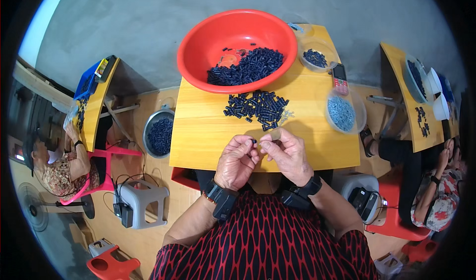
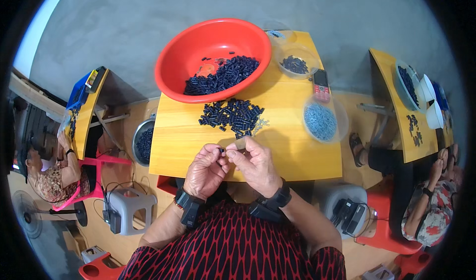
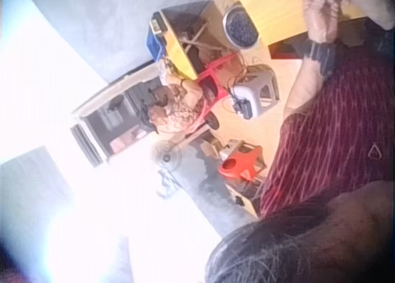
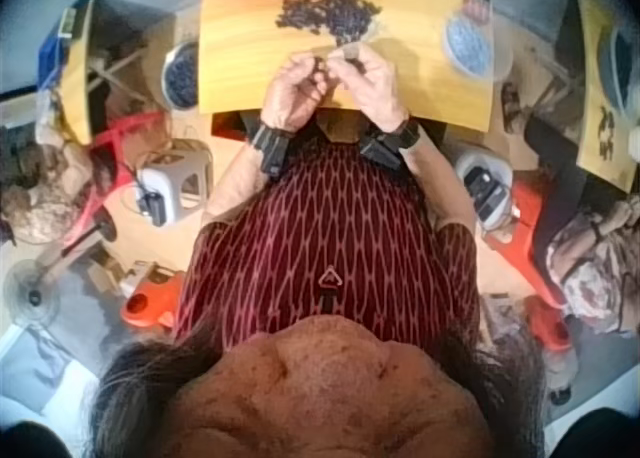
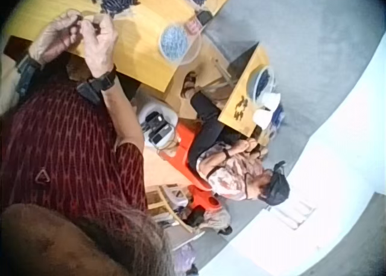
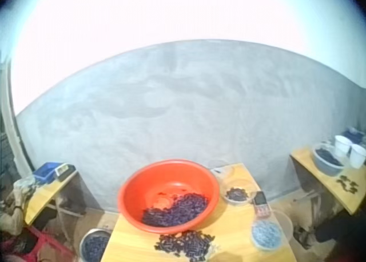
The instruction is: The person picks up a black plastic piece and a metal pin by hand, inserts the pin into the piece, and places the assembled unit onto the table, repeating this process multiple times.
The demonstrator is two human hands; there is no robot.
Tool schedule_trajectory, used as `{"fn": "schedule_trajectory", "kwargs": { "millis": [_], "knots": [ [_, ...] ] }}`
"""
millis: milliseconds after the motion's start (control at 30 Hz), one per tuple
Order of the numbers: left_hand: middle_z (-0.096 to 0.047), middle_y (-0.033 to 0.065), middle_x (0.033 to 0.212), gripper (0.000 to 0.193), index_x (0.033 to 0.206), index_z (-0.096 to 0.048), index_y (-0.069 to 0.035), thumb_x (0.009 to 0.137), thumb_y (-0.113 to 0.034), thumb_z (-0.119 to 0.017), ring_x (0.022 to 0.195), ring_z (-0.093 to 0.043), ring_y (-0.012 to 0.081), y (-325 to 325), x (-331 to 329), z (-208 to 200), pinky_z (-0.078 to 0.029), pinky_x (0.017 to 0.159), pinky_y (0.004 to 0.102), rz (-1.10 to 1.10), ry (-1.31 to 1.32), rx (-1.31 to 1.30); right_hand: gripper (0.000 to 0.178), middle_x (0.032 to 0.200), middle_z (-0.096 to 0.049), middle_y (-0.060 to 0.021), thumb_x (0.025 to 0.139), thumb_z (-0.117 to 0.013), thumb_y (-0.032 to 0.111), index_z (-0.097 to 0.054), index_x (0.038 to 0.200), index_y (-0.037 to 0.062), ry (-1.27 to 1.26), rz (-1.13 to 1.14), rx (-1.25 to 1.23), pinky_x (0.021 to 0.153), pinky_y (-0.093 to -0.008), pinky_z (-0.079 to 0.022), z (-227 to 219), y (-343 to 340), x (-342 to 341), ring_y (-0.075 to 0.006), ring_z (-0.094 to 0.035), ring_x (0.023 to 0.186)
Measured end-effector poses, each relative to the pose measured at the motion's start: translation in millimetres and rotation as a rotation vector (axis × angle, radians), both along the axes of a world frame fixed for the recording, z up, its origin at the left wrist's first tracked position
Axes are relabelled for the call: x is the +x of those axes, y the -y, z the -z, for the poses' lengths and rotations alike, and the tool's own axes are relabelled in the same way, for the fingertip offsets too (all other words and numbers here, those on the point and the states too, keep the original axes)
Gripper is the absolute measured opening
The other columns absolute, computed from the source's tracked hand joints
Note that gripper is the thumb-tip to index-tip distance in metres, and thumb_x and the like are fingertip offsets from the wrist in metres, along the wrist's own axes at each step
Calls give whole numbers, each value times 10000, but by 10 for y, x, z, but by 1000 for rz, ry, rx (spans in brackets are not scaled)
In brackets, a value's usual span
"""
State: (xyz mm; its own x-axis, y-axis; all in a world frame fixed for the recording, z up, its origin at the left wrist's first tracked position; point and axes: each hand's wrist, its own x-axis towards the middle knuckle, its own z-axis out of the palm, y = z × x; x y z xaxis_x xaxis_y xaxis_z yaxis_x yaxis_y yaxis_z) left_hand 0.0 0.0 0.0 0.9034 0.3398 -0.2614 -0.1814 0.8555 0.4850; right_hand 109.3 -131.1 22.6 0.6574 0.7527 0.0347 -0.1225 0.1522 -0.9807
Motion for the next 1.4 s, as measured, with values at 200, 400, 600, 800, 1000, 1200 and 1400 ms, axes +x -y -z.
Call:
{"fn": "schedule_trajectory", "kwargs": {
  "millis": [200, 400, 600, 800, 1000, 1200, 1400],
  "knots": [
    [-649, 65, 902, 56, 992, -621, -51, 956, -84, -594, 805, -609, 151, 53, -23, -41, -516, 764, 328, 14, 66, -107, 79, 892, -650, -39, 938, -627, 54, -618, 980, -12, 49, 51, -18, 651, -224, -516, -45, -118, -65, -79, -628, 761],
    [-673, 85, 874, 22, 961, -616, -46, 946, -47, -600, 704, -622, 154, 31, -81, -83, -526, 653, 297, 27, -81, 65, 54, 817, -585, -34, 927, -631, 27, -613, 946, -21, 222, 32, -38, 651, -244, -514, -63, -68, -18, -89, -619, 756],
    [-679, 99, 878, 43, 957, -605, -30, 928, -1, -618, 705, -637, 140, 8, -154, -29, -537, 626, 285, 38, -125, 377, 74, 777, -560, -59, 923, -639, 50, -623, 911, -20, 357, -95, -106, 616, -278, -484, 2, -38, 31, -117, -580, 698],
    [-684, 114, 891, 30, 972, -600, -23, 944, -23, -610, 701, -637, 150, 53, -183, 8, -534, 632, 286, -66, 14, 224, 78, 771, -564, -60, 919, -638, 27, -639, 965, -35, 593, -116, -35, 618, -279, -507, -82, -107, 12, -120, -605, 704],
    [-685, 118, 902, 44, 991, -600, -23, 953, -42, -605, 704, -640, 155, 16, -194, 0, -524, 650, 293, -48, -2, 134, 91, 837, -608, -60, 918, -609, -49, -642, 997, -80, 217, -84, -58, 682, -246, -570, -217, -123, -62, -118, -664, 788],
    [-680, 99, 874, 40, 988, -602, -26, 954, -46, -604, 692, -637, 147, -13, -188, 33, -525, 634, 285, -60, 21, 143, 68, 795, -628, -95, 856, -630, -64, -652, 916, -39, 593, -88, -45, 636, -305, -523, -192, -187, -2, -174, -647, 709],
    [-678, 88, 835, 31, 962, -600, -28, 945, -46, -619, 678, -631, 138, 3, -223, 102, -530, 627, 276, -109, -54, 271, 29, 764, -624, -113, 848, -657, 1, -649, 843, -25, 740, -211, -85, 613, -324, -481, -160, -223, 78, -194, -628, 691]
  ]
}}
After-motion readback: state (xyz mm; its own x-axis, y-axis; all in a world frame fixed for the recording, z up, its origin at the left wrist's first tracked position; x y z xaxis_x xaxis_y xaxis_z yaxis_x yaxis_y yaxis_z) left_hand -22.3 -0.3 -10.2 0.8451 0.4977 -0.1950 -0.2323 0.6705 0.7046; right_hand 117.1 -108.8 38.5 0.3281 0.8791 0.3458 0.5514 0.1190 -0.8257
